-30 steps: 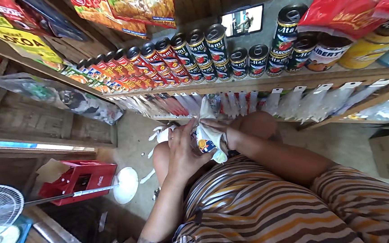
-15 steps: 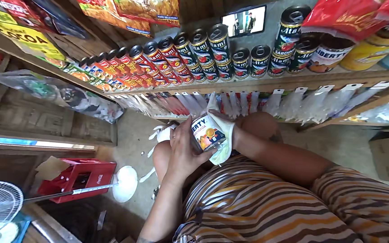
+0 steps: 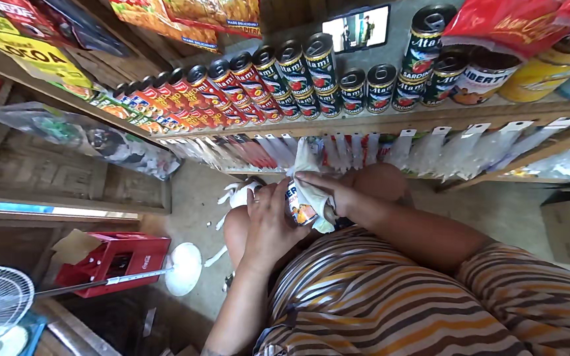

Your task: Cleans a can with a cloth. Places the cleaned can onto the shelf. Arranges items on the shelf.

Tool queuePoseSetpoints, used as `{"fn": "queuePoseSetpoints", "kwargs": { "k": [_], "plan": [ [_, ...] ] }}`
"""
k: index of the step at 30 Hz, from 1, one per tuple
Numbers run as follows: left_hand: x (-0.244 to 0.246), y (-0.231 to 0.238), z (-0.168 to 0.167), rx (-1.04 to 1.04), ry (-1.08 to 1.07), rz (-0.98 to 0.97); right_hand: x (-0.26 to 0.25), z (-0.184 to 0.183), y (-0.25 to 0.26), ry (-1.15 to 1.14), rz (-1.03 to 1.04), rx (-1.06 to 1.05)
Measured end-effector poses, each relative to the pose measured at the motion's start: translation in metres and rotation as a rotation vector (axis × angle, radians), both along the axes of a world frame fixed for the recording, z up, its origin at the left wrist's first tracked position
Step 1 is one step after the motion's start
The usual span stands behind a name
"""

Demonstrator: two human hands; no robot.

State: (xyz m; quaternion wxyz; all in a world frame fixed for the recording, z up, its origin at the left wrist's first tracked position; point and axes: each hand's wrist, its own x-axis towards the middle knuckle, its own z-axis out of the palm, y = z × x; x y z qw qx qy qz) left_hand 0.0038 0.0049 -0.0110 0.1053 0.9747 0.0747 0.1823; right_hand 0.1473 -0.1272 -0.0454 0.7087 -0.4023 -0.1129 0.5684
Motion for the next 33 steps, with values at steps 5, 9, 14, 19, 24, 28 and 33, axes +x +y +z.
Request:
{"fn": "queuePoseSetpoints", "kwargs": {
  "k": [5, 9, 14, 19, 24, 28, 33],
  "plan": [
    [0.000, -0.001, 0.002, -0.119, -0.012, -0.027, -0.002, -0.003, 0.000, 0.053, -0.020, 0.050],
    [-0.001, 0.002, -0.001, -0.179, -0.019, -0.015, -0.005, 0.020, -0.013, 0.015, -0.085, 0.102],
    [-0.002, 0.006, -0.001, -0.221, -0.087, -0.053, -0.014, 0.049, -0.035, -0.145, -0.224, -0.027],
    [-0.002, 0.006, 0.000, -0.248, -0.122, -0.070, -0.004, 0.032, -0.020, 0.011, -0.069, 0.078],
    [-0.005, 0.006, 0.003, -0.256, -0.097, -0.058, 0.003, 0.011, -0.008, 0.046, -0.033, 0.057],
    [-0.005, 0.007, 0.004, -0.236, -0.080, -0.033, 0.007, -0.007, 0.003, 0.100, -0.044, 0.072],
    [-0.001, -0.001, 0.008, -0.175, -0.099, -0.034, -0.002, -0.002, 0.002, 0.041, 0.034, 0.033]
  ]
}}
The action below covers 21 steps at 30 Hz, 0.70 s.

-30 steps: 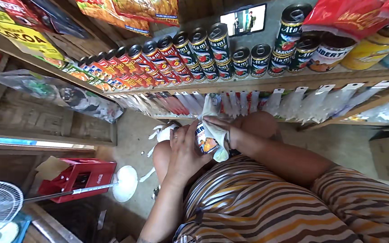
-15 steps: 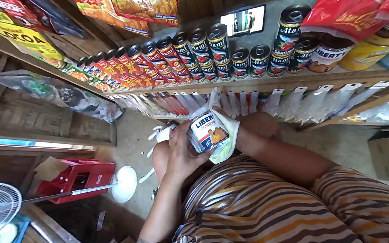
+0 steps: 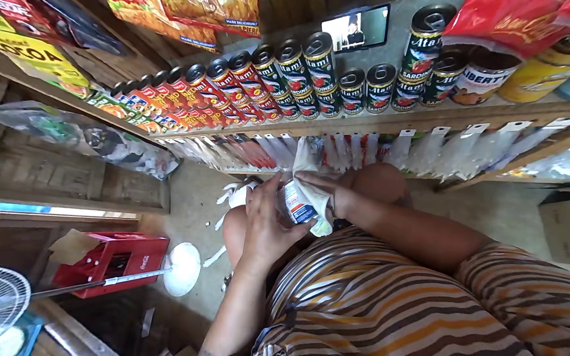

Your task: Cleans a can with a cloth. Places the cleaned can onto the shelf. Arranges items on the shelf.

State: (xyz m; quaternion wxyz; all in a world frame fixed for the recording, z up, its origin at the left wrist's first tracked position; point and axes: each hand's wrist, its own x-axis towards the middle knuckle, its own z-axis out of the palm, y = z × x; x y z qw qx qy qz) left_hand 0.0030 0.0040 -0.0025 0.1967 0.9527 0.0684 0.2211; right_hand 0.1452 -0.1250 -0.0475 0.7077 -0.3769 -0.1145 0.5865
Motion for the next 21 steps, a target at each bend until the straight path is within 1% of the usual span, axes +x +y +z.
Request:
{"fn": "queuePoseSetpoints", "kwargs": {
  "k": [4, 6, 9, 13, 16, 18, 19, 21],
  "plan": [
    [0.002, -0.008, -0.002, 0.060, 0.044, -0.001, -0.008, 0.000, 0.001, 0.023, 0.040, -0.034],
    [0.002, -0.009, -0.001, 0.074, 0.063, -0.001, -0.009, 0.000, 0.000, 0.049, 0.050, -0.013],
    [0.003, -0.006, 0.000, 0.043, 0.050, -0.034, -0.007, 0.002, -0.001, 0.076, 0.052, 0.019],
    [0.001, -0.001, -0.002, -0.008, 0.061, -0.031, -0.002, 0.005, -0.006, 0.047, -0.046, -0.029],
    [0.000, 0.002, -0.002, -0.012, 0.065, -0.006, -0.003, 0.022, -0.014, 0.043, -0.117, 0.003],
    [0.001, 0.003, -0.003, -0.021, 0.071, -0.009, -0.005, 0.032, -0.021, -0.011, -0.156, -0.013],
    [0.001, 0.004, -0.004, -0.029, 0.071, -0.015, -0.006, 0.034, -0.025, -0.027, -0.174, 0.013],
    [0.001, 0.005, -0.005, -0.045, 0.060, -0.027, -0.003, 0.022, -0.019, 0.011, -0.168, 0.161]
  ]
}}
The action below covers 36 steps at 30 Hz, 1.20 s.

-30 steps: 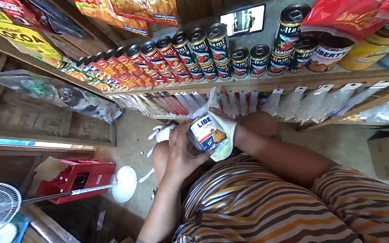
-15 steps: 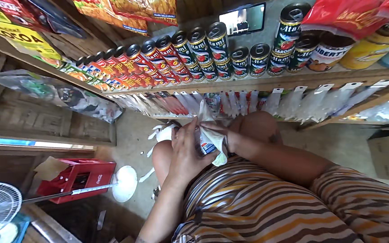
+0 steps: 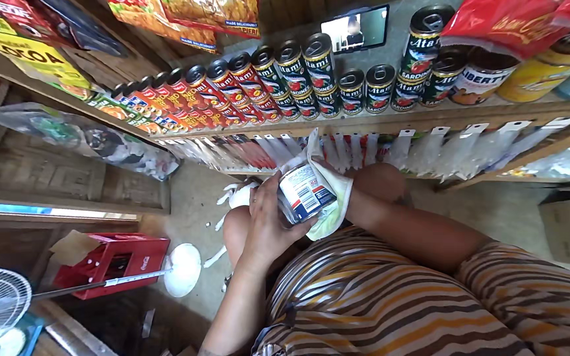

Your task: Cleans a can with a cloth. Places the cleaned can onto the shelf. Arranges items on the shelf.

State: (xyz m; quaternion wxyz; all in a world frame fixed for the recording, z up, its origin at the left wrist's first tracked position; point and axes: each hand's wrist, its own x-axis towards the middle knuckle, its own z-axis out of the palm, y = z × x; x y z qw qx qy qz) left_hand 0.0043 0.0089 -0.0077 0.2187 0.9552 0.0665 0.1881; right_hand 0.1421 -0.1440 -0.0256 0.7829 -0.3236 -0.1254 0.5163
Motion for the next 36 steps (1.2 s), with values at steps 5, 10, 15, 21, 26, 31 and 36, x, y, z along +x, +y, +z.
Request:
{"fn": "queuePoseSetpoints", "kwargs": {
  "k": [5, 10, 15, 21, 26, 31, 36],
  "plan": [
    [0.000, 0.000, 0.001, -0.016, -0.046, -0.022, 0.005, -0.017, 0.014, 0.122, 0.060, 0.130],
    [-0.001, -0.001, 0.002, -0.018, -0.057, -0.011, -0.003, 0.011, -0.008, -0.071, 0.036, -0.064],
    [-0.003, 0.000, 0.004, -0.010, -0.056, -0.009, 0.003, -0.005, 0.001, -0.058, 0.085, -0.056],
    [-0.003, 0.000, 0.003, -0.006, -0.051, 0.013, 0.006, -0.018, 0.016, 0.062, 0.120, -0.086],
    [-0.004, -0.005, 0.006, -0.019, -0.042, 0.042, 0.003, -0.016, 0.017, 0.051, 0.177, -0.175],
    [-0.003, -0.013, 0.005, -0.003, -0.009, 0.077, 0.000, -0.013, 0.015, 0.044, 0.164, -0.193],
    [0.000, -0.016, 0.003, -0.002, -0.070, 0.016, -0.009, 0.002, -0.004, -0.039, 0.086, -0.086]
  ]
}}
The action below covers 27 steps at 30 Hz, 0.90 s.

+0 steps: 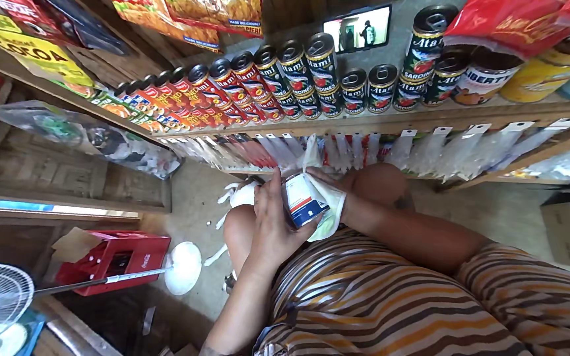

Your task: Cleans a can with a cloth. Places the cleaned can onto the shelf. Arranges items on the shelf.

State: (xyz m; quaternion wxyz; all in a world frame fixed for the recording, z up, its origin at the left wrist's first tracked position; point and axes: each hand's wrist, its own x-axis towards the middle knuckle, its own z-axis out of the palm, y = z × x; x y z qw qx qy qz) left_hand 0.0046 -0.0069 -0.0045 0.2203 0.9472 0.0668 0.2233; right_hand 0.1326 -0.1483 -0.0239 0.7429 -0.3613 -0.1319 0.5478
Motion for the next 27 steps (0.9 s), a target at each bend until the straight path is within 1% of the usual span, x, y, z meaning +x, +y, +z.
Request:
{"fn": "queuePoseSetpoints", "kwargs": {
  "k": [1, 2, 3, 4, 6, 7, 9, 11, 13, 16, 19, 22, 27],
  "plan": [
    [0.000, 0.001, 0.000, -0.010, -0.007, -0.013, -0.001, 0.005, -0.006, -0.035, -0.001, -0.008],
    [0.000, 0.001, 0.000, -0.018, -0.009, -0.023, -0.001, 0.000, -0.006, -0.049, -0.014, 0.038],
    [0.000, 0.003, -0.001, -0.029, -0.006, -0.032, 0.001, -0.012, -0.002, -0.058, -0.033, 0.128],
    [0.000, 0.005, -0.003, -0.047, -0.001, -0.047, 0.002, -0.015, -0.001, -0.120, -0.077, 0.150],
    [-0.001, 0.010, -0.008, -0.079, -0.006, -0.078, 0.003, -0.008, 0.000, -0.211, -0.154, 0.060],
    [-0.001, 0.012, -0.010, -0.091, -0.008, -0.087, 0.003, -0.014, 0.003, -0.161, -0.188, 0.096],
    [-0.001, 0.015, -0.012, -0.110, -0.021, -0.097, 0.004, -0.032, 0.008, -0.063, -0.151, 0.237],
    [-0.002, 0.016, -0.010, -0.117, -0.050, -0.094, 0.005, -0.026, 0.007, -0.011, -0.120, 0.267],
    [-0.003, 0.014, -0.006, -0.139, -0.053, -0.072, 0.006, -0.012, 0.004, 0.021, -0.094, 0.251],
    [-0.006, 0.014, 0.000, -0.185, -0.019, -0.043, 0.012, -0.020, 0.014, 0.060, -0.037, 0.200],
    [-0.007, 0.014, 0.003, -0.171, 0.004, -0.029, 0.014, -0.015, 0.016, 0.085, 0.015, 0.068],
    [-0.008, 0.013, 0.005, -0.135, 0.009, -0.032, 0.014, -0.013, 0.018, 0.052, 0.046, -0.067],
    [-0.007, 0.006, 0.005, 0.001, 0.042, 0.036, 0.012, -0.021, 0.021, -0.029, 0.062, 0.009]
  ]
}}
